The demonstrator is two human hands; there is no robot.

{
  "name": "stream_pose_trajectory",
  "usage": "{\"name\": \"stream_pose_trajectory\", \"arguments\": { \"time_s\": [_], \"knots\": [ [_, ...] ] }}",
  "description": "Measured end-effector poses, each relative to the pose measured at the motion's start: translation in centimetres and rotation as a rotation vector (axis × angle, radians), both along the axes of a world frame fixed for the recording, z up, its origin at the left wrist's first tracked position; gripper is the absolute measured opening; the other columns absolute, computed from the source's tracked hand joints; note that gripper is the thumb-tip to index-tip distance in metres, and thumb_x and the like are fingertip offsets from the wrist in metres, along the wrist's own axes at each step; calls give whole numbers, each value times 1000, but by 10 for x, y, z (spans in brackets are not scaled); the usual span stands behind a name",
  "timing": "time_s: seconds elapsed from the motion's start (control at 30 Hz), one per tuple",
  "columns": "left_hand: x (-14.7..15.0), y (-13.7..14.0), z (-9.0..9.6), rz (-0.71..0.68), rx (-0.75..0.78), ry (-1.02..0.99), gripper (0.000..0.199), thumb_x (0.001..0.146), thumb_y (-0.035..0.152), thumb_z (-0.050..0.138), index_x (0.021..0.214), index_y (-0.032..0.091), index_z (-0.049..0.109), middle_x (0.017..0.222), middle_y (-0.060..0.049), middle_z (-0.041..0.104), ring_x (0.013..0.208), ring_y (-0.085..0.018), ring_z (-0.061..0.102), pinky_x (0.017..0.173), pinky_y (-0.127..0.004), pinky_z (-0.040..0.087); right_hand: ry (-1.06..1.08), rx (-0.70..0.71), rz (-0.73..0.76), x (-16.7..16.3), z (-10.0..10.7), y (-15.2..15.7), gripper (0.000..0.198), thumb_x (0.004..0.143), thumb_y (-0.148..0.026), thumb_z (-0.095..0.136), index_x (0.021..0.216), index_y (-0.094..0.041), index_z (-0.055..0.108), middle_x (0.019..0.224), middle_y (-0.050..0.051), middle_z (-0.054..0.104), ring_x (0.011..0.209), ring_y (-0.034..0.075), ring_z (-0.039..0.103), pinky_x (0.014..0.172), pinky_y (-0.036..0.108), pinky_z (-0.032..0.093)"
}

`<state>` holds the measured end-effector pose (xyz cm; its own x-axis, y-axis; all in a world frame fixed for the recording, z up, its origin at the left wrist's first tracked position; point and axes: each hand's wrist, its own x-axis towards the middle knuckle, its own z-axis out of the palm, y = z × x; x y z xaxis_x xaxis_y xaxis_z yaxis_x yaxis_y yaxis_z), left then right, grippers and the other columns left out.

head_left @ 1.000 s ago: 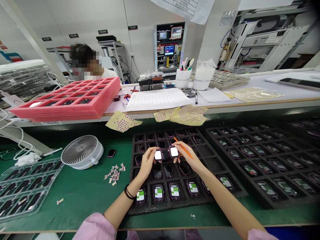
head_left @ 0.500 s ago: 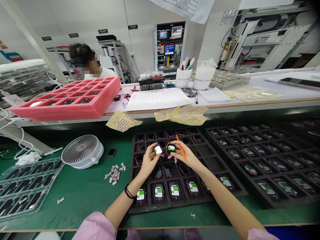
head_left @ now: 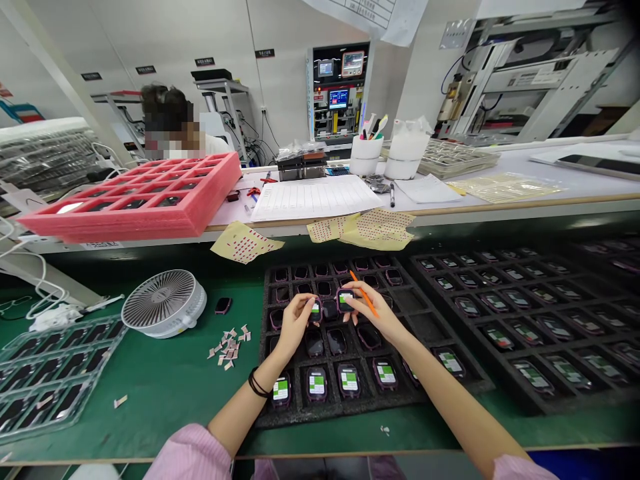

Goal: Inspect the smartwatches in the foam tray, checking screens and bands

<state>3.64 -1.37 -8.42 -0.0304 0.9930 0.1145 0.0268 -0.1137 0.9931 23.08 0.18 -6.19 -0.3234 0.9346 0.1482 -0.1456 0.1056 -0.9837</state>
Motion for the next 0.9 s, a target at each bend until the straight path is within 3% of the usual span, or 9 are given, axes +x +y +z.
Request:
{"name": "stream_pose_trajectory", "arguments": {
  "time_s": [0.17, 0.3, 0.57, 0.7, 0.9],
  "knots": [
    [3, 2, -5, -74, 18, -50, 37, 76, 41, 65, 104, 17, 57, 98, -6, 63, 67, -11, 59, 52, -20, 49, 2, -1, -11, 0, 0, 0, 31, 80, -40, 65, 101, -21, 52, 84, 0, 58, 53, 12, 64, 42, 23, 46],
    [4, 3, -7, -84, 31, -57, 44, 72, 35, 70, 109, 18, 53, 102, -7, 62, 75, -13, 61, 65, -25, 54, 6, -3, -41, 0, 3, -1, 25, 85, -42, 57, 97, -20, 54, 70, -3, 57, 50, 14, 63, 42, 23, 45],
    [-1, 5, -8, -63, 45, -30, 37, 82, 43, 58, 109, 17, 57, 93, -5, 63, 48, -4, 45, 48, -20, 42, 12, -26, -66, 1, 4, -2, 22, 86, -41, 56, 94, -21, 55, 67, -2, 59, 48, 15, 63, 41, 24, 43],
    [-2, 6, -10, -64, 19, -62, 41, 81, 46, 58, 111, 18, 58, 102, -7, 63, 48, -5, 47, 47, -22, 43, 17, -27, -68, 1, 5, -2, 22, 85, -42, 56, 94, -21, 55, 67, -2, 59, 48, 15, 63, 41, 25, 43],
    [0, 5, -8, -68, 34, -48, 42, 79, 44, 62, 110, 17, 56, 93, -5, 62, 50, -5, 46, 48, -21, 41, 16, -27, -66, 1, 5, -1, 24, 85, -42, 57, 95, -21, 55, 67, -3, 59, 49, 15, 63, 41, 24, 43]
  ]
}}
